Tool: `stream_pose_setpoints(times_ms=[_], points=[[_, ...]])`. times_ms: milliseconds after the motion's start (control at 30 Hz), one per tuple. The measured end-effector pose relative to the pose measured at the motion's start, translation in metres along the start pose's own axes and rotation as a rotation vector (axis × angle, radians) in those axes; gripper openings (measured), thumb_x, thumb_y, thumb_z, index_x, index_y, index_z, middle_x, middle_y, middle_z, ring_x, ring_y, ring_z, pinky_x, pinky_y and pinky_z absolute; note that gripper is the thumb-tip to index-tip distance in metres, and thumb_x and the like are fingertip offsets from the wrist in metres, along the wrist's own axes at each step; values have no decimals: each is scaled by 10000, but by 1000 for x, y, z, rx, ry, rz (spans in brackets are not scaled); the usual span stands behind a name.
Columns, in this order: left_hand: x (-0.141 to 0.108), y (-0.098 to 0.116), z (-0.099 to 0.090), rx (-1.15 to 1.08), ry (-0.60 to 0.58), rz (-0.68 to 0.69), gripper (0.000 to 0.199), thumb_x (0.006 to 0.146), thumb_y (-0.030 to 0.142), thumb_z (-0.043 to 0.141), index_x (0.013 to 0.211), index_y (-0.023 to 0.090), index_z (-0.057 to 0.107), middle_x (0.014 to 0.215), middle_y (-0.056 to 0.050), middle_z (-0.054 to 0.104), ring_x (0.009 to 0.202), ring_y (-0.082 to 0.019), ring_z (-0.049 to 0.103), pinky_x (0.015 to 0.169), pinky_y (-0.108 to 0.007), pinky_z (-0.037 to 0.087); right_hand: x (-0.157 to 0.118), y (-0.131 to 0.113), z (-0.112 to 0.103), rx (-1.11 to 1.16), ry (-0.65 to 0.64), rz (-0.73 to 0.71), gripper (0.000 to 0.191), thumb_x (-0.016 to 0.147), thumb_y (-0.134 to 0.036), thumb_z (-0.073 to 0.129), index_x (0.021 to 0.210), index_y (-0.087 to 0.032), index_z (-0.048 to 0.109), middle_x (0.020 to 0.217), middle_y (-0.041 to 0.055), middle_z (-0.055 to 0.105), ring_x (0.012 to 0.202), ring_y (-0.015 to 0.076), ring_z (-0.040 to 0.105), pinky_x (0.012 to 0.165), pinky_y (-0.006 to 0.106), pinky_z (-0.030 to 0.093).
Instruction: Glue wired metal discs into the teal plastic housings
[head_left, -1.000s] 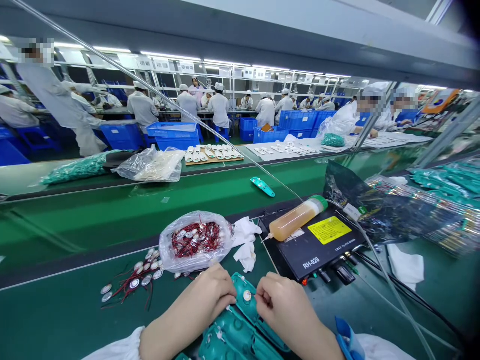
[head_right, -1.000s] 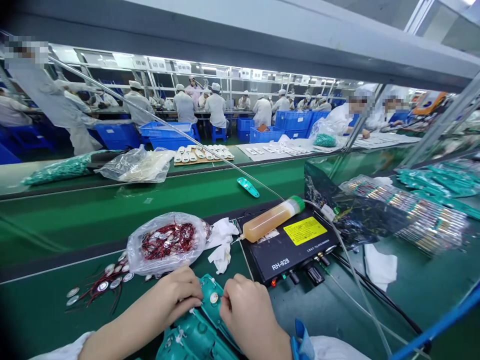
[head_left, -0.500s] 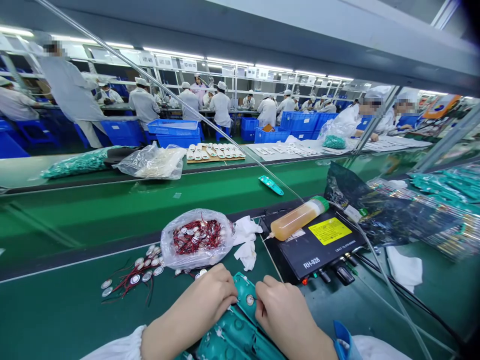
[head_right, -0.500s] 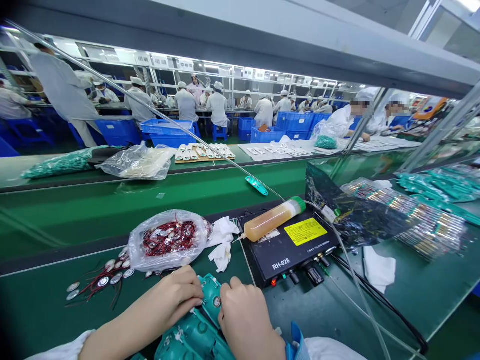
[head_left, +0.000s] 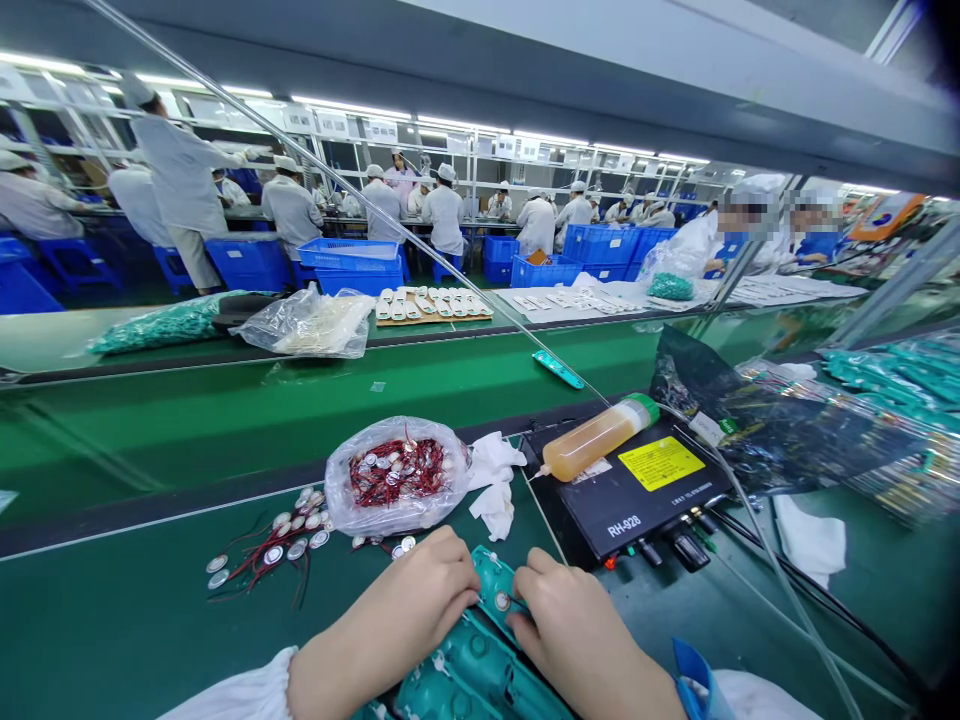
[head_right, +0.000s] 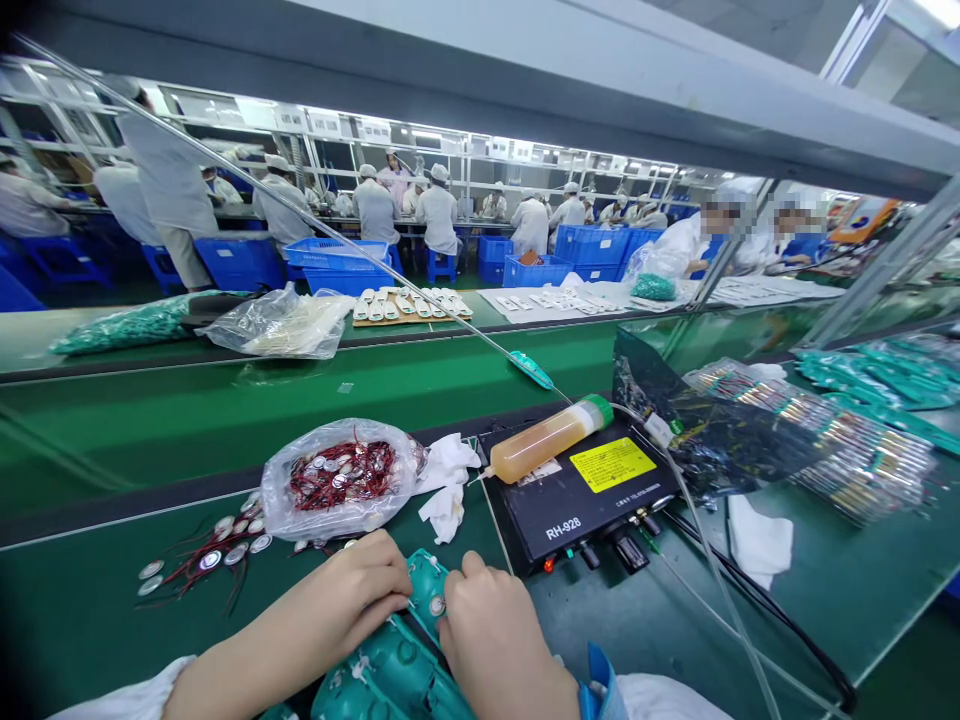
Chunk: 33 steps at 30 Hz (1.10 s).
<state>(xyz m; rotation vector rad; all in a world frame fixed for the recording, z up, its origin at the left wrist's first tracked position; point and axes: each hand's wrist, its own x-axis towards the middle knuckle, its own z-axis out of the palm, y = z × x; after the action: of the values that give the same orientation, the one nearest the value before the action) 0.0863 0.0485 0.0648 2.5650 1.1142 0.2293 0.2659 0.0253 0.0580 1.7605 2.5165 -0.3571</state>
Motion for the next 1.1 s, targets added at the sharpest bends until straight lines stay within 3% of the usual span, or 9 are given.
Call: stream_pose_setpoints(times_ms=[167,300,733,1000,1100], points=[[0,-1,1,-2,33,16,199,896,145,508,820,191,686,829,-40,672,821,-192,594,704,-288,471,-6,11,3,192,31,-80,158,882,-154,495,864,-177,650,905,64,613,796,208,638,635,284,426],[0,1,0,3,-2,-11,182,880,111,529,826,185,687,852,-41,669,838,-195,599,696,-279,469,-11,20,12,284,101,-191,310,815,-8,435,937,-198,648,939,56,574,838,185,596,692,283,453],[-1,6,-4,14,0,-20,179,880,111,534,820,185,685,852,-37,666,840,-187,596,688,-267,472,-9,22,23,218,145,-215,418,734,12,430,942,-247,684,948,58,542,836,187,578,652,270,449],[1,6,-3,25,-56,-48,180,894,118,532,822,167,689,867,-53,681,872,-209,604,712,-289,484,-8,23,34,64,200,-269,367,785,-25,416,946,-243,664,929,81,554,749,209,575,543,266,401],[1,5,-4,23,-54,-45,179,892,124,539,799,172,685,837,-45,679,869,-217,605,706,-293,488,-9,25,33,130,198,-275,339,794,-36,421,945,-242,645,954,78,548,764,205,578,559,269,423]])
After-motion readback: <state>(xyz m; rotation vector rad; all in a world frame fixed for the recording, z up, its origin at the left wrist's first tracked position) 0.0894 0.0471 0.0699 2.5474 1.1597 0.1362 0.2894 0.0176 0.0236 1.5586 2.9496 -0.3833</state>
